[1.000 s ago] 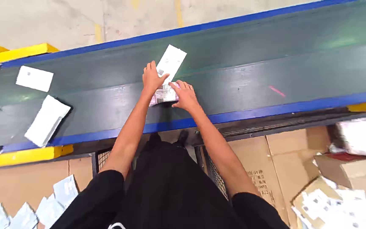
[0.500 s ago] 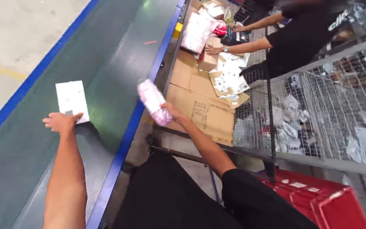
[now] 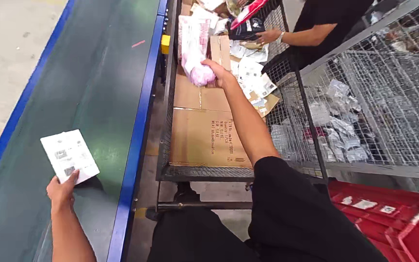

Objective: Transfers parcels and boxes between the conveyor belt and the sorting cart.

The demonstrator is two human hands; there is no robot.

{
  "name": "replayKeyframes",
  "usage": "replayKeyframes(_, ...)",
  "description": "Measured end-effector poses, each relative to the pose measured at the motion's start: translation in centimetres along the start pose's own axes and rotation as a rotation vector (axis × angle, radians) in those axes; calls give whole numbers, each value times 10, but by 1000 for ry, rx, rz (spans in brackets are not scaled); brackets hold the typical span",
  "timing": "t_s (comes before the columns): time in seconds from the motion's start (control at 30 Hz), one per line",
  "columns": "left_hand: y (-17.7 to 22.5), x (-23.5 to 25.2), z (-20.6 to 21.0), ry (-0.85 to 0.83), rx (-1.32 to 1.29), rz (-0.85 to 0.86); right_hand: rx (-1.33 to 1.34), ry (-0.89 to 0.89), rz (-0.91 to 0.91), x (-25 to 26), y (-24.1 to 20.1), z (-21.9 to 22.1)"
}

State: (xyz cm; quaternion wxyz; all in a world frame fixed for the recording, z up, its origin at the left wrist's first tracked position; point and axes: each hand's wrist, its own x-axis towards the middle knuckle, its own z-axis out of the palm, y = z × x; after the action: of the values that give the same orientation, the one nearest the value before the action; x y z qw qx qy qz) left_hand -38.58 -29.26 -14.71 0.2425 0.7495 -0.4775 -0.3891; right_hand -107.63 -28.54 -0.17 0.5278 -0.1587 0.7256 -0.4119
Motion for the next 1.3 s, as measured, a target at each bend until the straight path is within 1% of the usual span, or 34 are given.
replayKeyframes(0.07,-3,-21,10,-6,-189,38,-29,-15,75,24,22,-18)
replayKeyframes(0.1,-2,-29,15,-10,-245,47,-22,3,78,38,27,-27)
replayKeyframes(0.13,-1,-37,20,-18,-271,51,27,65,42,50,27,-35)
replayKeyframes(0.17,3,-44,26,-26,-274,58,124,154,-44,61,22,-43)
replayKeyframes(0.2,9,-50,33,-38,-261,71,251,242,-185,73,11,-51)
replayKeyframes(0.23,17,-57,42,-55,-238,93,357,265,-360,86,-1,-60)
replayKeyframes(0.27,27,-64,52,-70,-213,129,403,237,-515,95,-14,-66)
replayKeyframes(0.3,41,-72,63,-88,-192,176,393,254,-616,98,-26,-64)
replayKeyframes(0.33,57,-80,77,-108,-184,230,313,280,-712,96,-32,-56)
replayKeyframes(0.37,76,-88,94,-135,-189,284,155,279,-787,91,-28,-44)
replayKeyframes(0.4,94,-97,112,-171,-204,330,-45,202,-800,73,-15,-26)
replayKeyframes(0.43,111,-106,131,-213,-229,355,-235,108,-755,51,6,-2)
replayKeyframes(0.47,128,-117,150,-259,-263,362,-369,-55,-645,25,35,23)
replayKeyframes(0.5,142,-128,170,-321,-299,359,-394,-215,-505,0,72,47)
replayKeyframes(0.53,154,-139,191,-397,-324,355,-323,-366,-342,-24,107,67)
replayKeyframes(0.57,162,-147,211,-486,-325,355,-176,-484,-196,-38,145,80)
replayKeyframes(0.6,166,-152,230,-575,-310,358,-6,-544,-83,-45,176,87)
replayKeyframes(0.63,165,-157,246,-661,-282,353,128,-539,-27,-48,201,86)
replayKeyframes(0.67,161,-162,256,-733,-249,337,202,-466,-25,-48,217,79)
replayKeyframes(0.73,151,-170,259,-781,-185,326,213,-217,-91,-31,226,42)
replayKeyframes(0.8,137,-176,245,-772,-171,329,205,75,-173,9,218,-25)
replayKeyframes(0.87,115,-181,220,-718,-167,297,300,283,-214,57,216,-107)
replayKeyframes(0.9,102,-183,204,-675,-152,273,364,361,-175,76,218,-143)
replayKeyframes(0.97,79,-188,169,-568,-117,242,434,483,-6,83,222,-192)
replayKeyframes(1.0,70,-193,151,-498,-111,244,411,509,70,79,226,-201)
replayKeyframes(1.03,61,-200,132,-419,-114,258,353,510,120,73,229,-200)
replayKeyframes(1.07,53,-208,113,-324,-118,277,278,481,131,68,232,-187)
replayKeyframes(1.1,45,-215,92,-210,-99,295,200,412,112,65,236,-162)
replayKeyframes(1.17,27,-227,59,41,23,295,51,245,12,57,243,-93)
replayKeyframes(1.2,16,-228,46,143,107,260,-34,167,-50,52,246,-53)
replayKeyframes(1.23,8,-221,36,216,195,208,-127,104,-137,44,247,-11)
replayKeyframes(1.3,-4,-182,25,267,293,78,-333,7,-374,14,239,80)
